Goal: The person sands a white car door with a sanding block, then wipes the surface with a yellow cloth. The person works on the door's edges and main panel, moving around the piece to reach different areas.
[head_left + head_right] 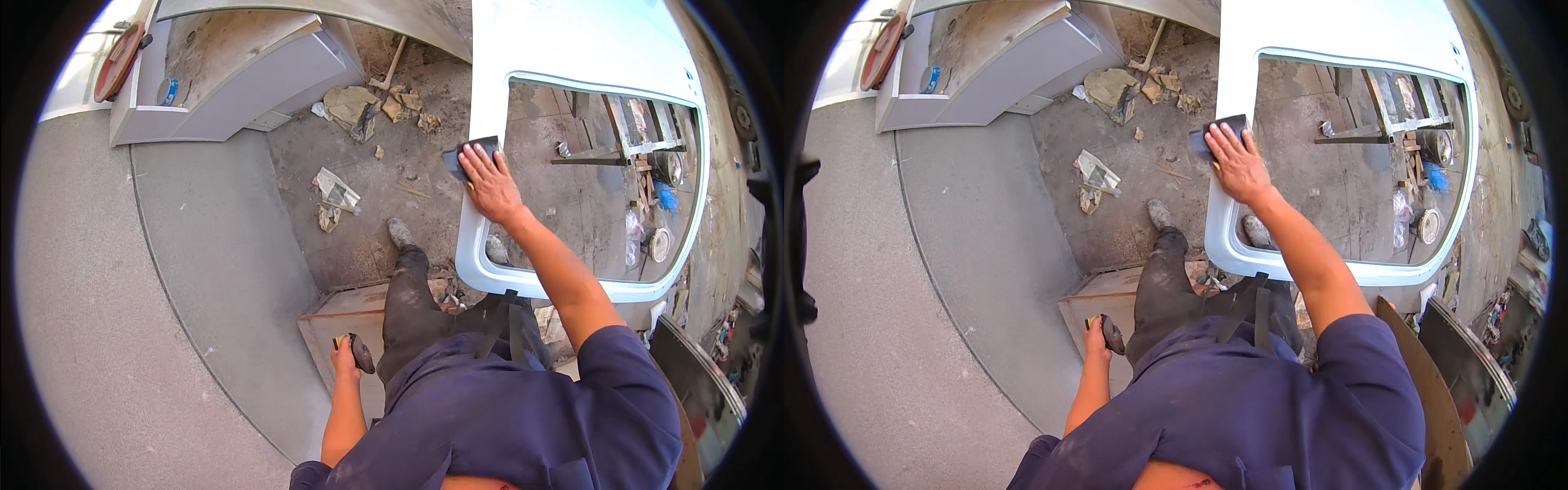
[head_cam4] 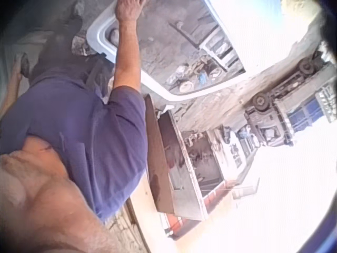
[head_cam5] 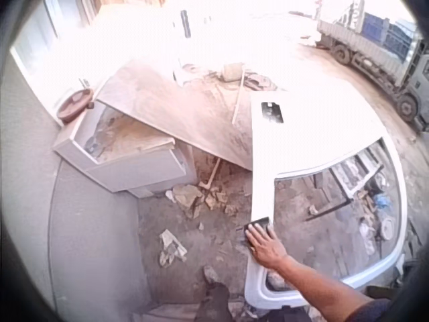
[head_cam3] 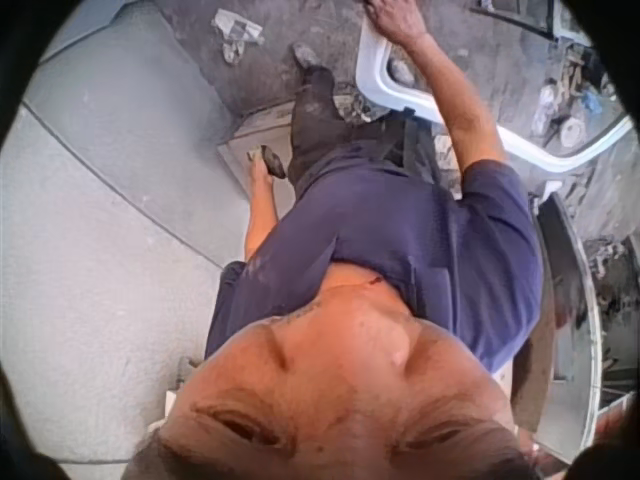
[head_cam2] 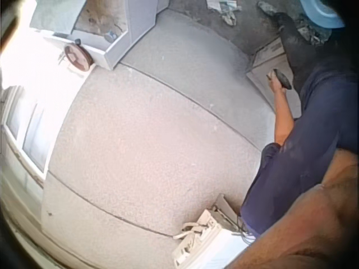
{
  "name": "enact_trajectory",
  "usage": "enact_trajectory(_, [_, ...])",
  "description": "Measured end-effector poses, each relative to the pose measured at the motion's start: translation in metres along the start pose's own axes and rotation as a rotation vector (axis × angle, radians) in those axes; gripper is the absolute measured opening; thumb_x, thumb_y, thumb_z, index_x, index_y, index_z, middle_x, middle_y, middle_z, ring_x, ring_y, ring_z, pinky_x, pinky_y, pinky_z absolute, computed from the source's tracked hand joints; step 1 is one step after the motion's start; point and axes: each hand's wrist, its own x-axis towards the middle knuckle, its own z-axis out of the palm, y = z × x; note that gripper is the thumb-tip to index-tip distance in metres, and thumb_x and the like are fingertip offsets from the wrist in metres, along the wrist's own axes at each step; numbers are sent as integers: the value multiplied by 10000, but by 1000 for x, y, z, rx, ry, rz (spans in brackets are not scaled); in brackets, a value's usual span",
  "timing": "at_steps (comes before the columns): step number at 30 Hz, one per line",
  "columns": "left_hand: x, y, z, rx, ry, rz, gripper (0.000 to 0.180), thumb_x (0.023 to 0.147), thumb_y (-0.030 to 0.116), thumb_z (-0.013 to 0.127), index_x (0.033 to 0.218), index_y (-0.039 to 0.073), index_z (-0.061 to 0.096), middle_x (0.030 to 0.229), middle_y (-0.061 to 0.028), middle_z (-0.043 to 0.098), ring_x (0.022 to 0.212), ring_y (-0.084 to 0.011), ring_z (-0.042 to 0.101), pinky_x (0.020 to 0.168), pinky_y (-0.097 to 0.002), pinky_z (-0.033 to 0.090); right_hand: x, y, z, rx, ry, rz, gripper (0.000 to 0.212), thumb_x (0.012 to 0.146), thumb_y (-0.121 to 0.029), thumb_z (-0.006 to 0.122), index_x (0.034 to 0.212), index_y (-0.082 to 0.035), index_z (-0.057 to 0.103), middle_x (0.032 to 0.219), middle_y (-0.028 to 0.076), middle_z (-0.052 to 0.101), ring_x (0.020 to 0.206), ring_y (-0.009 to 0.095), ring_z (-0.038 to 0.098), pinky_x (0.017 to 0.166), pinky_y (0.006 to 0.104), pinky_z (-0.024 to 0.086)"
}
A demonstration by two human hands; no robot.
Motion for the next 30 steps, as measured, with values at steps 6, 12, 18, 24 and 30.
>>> enact_trajectory(6, [49,176,-4,-52,-124,261,249,1107,243,708,1265,51,684,1117,-133,798,896,-230,763,745,-422,647,0,-30,16,40,23,311,767,1128,-324,641,1801,-79,365,1905,122,301,1773,333,241,1424,585,192])
enact_trajectory(12, [82,237,-25,-47,-108,267,264,1107,251,707,1269,43,685,1108,-140,810,934,-255,773,763,-426,644,-110,-116,11,155,-238,357,895,1055,-291,712,1815,-43,312,1920,154,241,1784,363,200,1434,580,160])
enact_trajectory(18, [116,255,-10,71,-155,242,227,1104,222,682,1227,32,692,1084,-139,807,897,-264,776,752,-438,646,2,-59,11,97,-18,496,829,1108,-308,656,1818,-61,307,1923,136,243,1783,339,207,1437,568,171])
enact_trajectory(24, [132,303,40,136,-237,341,218,1107,220,683,1215,31,689,1053,-144,799,850,-250,758,730,-436,651,104,7,-6,40,3,521,795,1144,-364,602,1823,-75,307,1930,117,231,1788,324,196,1439,555,170])
enact_trajectory(30, [101,381,114,187,-271,373,253,1092,159,703,1306,27,672,1115,-126,791,951,-229,762,846,-390,632,204,85,-19,32,31,559,791,1149,-367,581,1829,-82,294,1933,107,229,1789,308,195,1443,550,161])
